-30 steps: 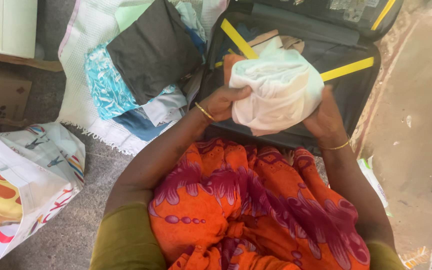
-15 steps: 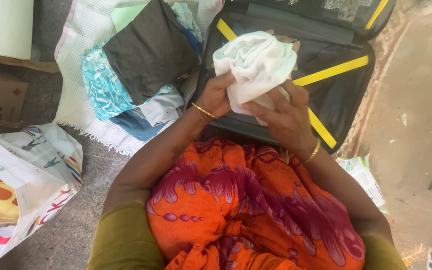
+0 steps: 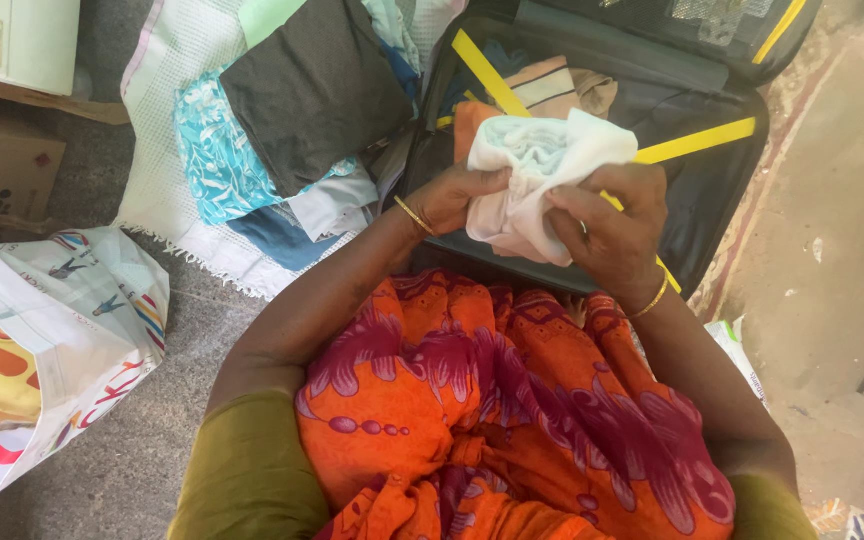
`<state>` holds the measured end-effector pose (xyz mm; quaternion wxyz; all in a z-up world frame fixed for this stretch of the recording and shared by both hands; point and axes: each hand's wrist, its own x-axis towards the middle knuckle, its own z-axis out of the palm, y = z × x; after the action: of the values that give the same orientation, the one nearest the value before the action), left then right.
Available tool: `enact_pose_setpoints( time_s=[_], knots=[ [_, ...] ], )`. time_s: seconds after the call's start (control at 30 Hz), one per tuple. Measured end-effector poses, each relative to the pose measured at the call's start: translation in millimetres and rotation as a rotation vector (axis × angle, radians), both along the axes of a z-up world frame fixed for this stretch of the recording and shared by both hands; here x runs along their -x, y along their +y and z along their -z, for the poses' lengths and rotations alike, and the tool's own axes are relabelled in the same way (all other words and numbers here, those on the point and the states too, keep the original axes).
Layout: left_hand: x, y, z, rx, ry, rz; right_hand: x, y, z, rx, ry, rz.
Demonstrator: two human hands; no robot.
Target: The person folds and places clothes into a suitcase, including blue, brown, and white items, and adjusts the internal straps to secure them.
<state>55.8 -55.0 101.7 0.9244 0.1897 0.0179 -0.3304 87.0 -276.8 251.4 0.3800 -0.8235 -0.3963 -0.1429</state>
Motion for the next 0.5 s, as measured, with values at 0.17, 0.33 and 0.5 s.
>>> enact_pose_setpoints(
  time_s=[0.17,0.33,0.5],
  knots=[
    [-4,-10,-2,0.105,0.078,-0.102,7,16,4,0.128,-0.083,-0.037],
    [1,-20,-22,0.164,0.059,-0.14,19,20,15,0.223,-0.076,-0.084],
    [3,-33,-16,-0.226,-0.117,-0.322,15,17,9,0.323,-0.046,-0.178]
  ],
)
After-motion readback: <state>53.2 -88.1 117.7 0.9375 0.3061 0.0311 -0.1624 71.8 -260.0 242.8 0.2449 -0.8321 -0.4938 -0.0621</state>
